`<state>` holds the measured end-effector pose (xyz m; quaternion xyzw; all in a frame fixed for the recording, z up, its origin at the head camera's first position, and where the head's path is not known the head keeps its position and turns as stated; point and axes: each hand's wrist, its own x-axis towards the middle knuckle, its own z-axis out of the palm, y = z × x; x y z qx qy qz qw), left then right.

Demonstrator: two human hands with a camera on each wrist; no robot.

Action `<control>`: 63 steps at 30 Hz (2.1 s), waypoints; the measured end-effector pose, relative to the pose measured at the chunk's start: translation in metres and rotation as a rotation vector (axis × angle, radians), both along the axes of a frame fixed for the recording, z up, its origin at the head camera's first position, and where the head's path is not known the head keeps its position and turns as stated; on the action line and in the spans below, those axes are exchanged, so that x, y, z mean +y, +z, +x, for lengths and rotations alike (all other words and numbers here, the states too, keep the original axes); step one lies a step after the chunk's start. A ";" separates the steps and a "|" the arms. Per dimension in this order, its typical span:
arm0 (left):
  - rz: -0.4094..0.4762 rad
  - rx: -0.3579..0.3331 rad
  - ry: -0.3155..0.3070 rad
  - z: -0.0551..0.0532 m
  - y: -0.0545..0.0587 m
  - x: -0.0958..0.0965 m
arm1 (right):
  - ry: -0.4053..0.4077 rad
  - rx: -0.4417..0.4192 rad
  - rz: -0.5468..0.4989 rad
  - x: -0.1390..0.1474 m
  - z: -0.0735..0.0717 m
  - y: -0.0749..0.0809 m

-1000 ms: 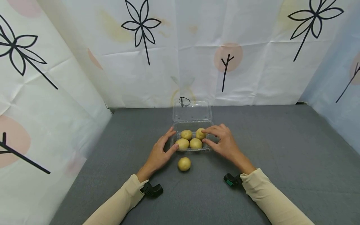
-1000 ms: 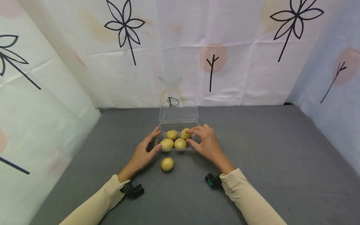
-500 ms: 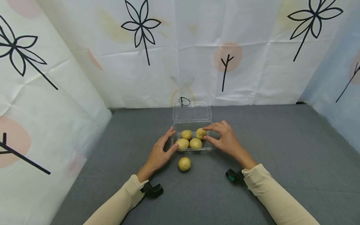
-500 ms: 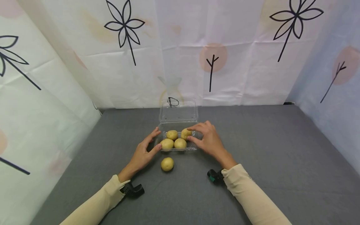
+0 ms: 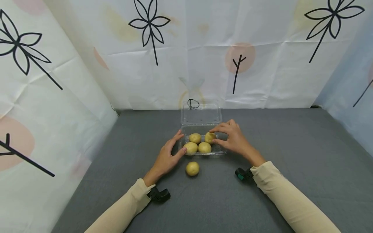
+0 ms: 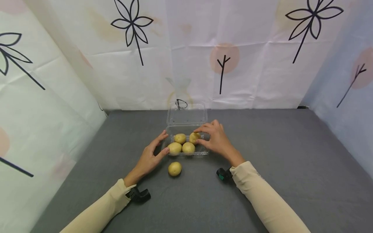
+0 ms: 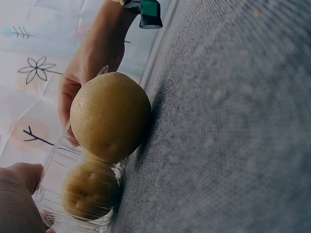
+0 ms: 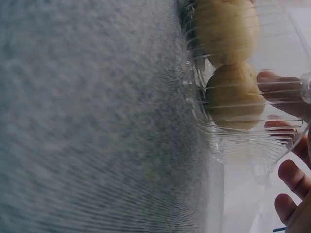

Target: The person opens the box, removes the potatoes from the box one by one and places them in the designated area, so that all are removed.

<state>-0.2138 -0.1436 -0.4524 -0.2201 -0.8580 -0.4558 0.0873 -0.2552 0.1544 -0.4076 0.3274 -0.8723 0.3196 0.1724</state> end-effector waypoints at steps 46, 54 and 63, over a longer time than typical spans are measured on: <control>0.013 -0.007 -0.007 -0.001 0.000 0.000 | -0.126 -0.259 0.126 -0.007 -0.005 0.004; 0.013 -0.017 -0.009 0.000 0.001 0.000 | -0.009 -0.418 0.052 -0.006 -0.006 0.004; 0.012 -0.016 -0.009 0.000 0.001 0.000 | 0.024 -0.394 0.090 -0.004 -0.010 0.002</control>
